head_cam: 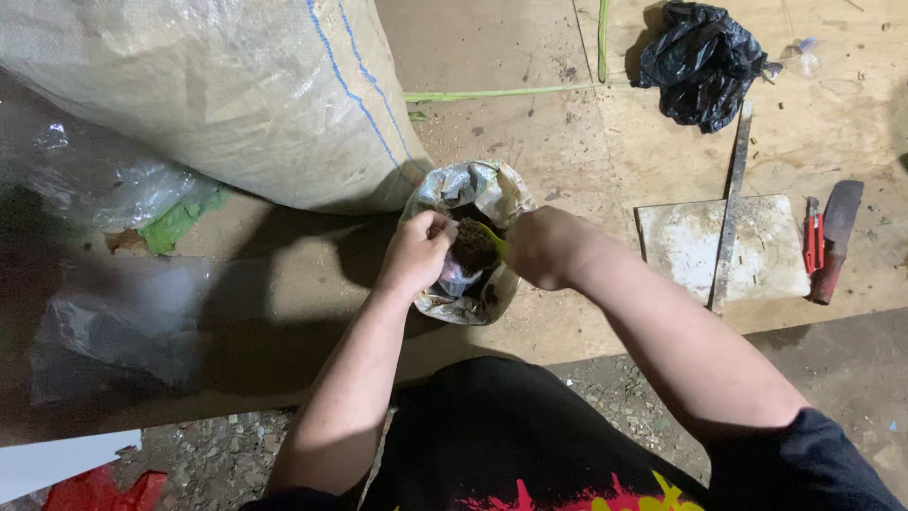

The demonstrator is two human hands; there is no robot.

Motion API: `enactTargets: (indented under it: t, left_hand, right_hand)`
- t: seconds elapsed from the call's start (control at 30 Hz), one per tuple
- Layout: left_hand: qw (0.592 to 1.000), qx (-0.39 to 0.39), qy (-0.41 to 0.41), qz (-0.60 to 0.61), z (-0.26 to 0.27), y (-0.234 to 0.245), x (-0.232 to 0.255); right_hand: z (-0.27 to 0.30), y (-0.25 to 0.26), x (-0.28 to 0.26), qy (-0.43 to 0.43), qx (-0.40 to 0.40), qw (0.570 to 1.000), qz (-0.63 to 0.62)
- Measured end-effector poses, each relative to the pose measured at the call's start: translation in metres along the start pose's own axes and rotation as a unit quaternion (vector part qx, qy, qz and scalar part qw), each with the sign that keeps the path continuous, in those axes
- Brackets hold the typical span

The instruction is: The person scoops dark granular material from a large sack into a small plastic bag using a green scoop, then ties the bag closed. The person repeats this process to fill a second bag.

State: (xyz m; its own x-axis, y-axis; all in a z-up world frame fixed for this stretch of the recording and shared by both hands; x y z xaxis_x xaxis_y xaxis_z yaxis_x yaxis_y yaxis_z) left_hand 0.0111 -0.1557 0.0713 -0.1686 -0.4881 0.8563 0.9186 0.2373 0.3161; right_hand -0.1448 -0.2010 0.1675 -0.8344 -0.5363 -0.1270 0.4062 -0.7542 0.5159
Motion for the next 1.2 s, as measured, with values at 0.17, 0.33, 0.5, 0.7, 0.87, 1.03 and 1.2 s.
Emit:
enactTargets:
  t: [0.17, 0.33, 0.5, 0.7, 0.87, 1.03, 1.2]
  left_hand:
    - [0.996, 0.032, -0.057, -0.058, 0.002, 0.006, 0.012]
    - [0.993, 0.005, -0.077, -0.087, 0.001, 0.002, 0.012]
    - [0.989, 0.017, -0.119, -0.081, 0.007, 0.008, 0.019]
    - [1.0, 0.019, 0.01, -0.004, -0.001, 0.005, -0.018]
    - [0.997, 0.028, -0.039, 0.066, -0.018, 0.003, -0.041]
    - [0.983, 0.02, -0.017, 0.18, -0.036, -0.004, -0.071]
    - [0.96, 0.002, -0.035, 0.277, -0.045, -0.005, -0.078]
  right_hand:
    - [0.013, 0.017, -0.014, -0.047, 0.067, 0.995, -0.061]
    - [0.022, 0.031, -0.03, -0.069, 0.089, 0.994, -0.013]
    - [0.031, 0.029, -0.023, -0.09, 0.08, 0.992, -0.033]
    - [0.038, 0.029, -0.015, -0.073, 0.093, 0.992, -0.045]
    - [0.043, 0.028, -0.004, -0.078, 0.114, 0.99, -0.016]
    - [0.049, 0.025, -0.001, -0.076, 0.137, 0.988, -0.004]
    - [0.054, 0.022, -0.007, -0.061, 0.185, 0.979, 0.055]
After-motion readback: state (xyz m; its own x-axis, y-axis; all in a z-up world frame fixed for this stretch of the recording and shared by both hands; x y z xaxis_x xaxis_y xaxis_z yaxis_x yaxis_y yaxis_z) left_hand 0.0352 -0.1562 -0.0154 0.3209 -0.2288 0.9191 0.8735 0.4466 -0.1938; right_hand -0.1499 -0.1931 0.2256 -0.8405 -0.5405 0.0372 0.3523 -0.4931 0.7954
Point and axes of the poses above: each hand's wrist, its own z-axis away from the middle knuckle, its own y-axis out of the back of the hand, x = y × z, the point moved 9 cm from there along -z, towards the middle knuckle
